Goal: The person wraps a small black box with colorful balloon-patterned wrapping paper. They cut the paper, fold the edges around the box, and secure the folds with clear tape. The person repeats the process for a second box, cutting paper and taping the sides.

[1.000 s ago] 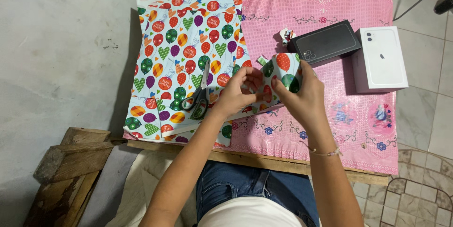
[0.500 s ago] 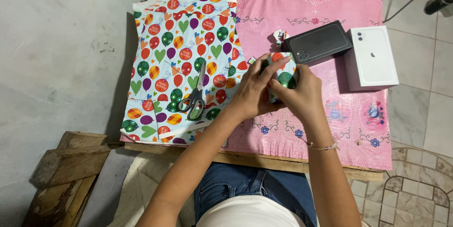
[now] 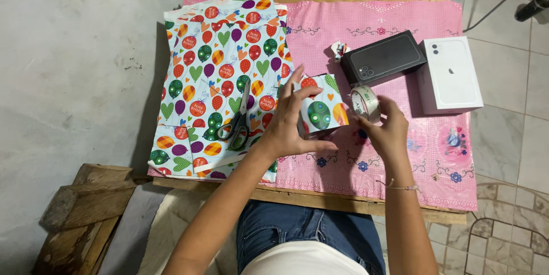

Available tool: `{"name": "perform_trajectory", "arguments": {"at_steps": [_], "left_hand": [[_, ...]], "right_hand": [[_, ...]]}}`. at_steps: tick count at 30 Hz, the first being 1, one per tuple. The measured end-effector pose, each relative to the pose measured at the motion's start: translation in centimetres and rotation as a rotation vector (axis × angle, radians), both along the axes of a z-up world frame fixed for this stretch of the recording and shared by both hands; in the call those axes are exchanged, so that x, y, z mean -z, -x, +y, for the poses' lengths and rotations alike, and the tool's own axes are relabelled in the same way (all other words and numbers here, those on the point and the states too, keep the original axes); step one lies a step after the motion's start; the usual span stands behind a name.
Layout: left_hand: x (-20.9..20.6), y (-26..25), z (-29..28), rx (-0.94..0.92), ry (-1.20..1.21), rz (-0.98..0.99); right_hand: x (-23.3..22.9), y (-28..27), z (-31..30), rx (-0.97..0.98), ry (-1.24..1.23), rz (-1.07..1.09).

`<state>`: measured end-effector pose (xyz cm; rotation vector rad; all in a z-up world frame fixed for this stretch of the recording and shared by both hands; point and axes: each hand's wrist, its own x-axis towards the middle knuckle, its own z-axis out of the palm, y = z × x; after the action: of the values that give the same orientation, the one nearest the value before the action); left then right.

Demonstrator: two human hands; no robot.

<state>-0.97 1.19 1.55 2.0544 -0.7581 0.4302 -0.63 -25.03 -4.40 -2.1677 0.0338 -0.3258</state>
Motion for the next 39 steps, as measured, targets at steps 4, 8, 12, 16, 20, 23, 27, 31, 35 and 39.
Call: {"name": "perform_trajectory", "arguments": {"at_steps": [4,8,12,16,20,23,27,31,35,39], "left_hand": [[-1.1,0.7,0.7,-0.028,0.069,0.014],[-3.1,0.8,1.5,-0.070,0.186,0.013],[-6.1,-0.3,1.7,-0.135,0.281,0.003],[-8.8,-4.6,0.4,-0.099,-0.093,0.043],[-9.1,-10.5,-7.1,0.095,-0.664,0.126],[-8.0,-13.0,-13.0,0.210,-1.131,0.369],[-5.4,-15.6,-16.7,0.205,-1.705,0.407],[-2.2,-16.7,-16.9,0.183,-1.735,0.504],[-0.6,-18.5,-14.1,0.280,-1.133,0.541],[-1.8,-17.5,-12.3,0.226,-0.634,0.512]], "right_hand": [[1.1,0.2,-0.3,0.097,-0.081,0.246],[0.8,0.7,-0.3,0.084,-0.192,0.210],[0.5,0.8,-0.1,0.122,-0.146,0.286],[0.7,1.1,0.2,0.127,-0.170,0.327],[0.6,1.7,0.6,0.120,-0.213,0.352],[0.3,1.8,0.8,0.114,-0.153,0.317],[0.4,2.6,0.8,0.109,-0.257,0.320],[0.9,3.1,0.8,0.089,-0.341,0.292],[1.0,3.8,0.9,0.087,-0.427,0.260],[-0.3,4.3,1.0,0.097,-0.476,0.221]]}}
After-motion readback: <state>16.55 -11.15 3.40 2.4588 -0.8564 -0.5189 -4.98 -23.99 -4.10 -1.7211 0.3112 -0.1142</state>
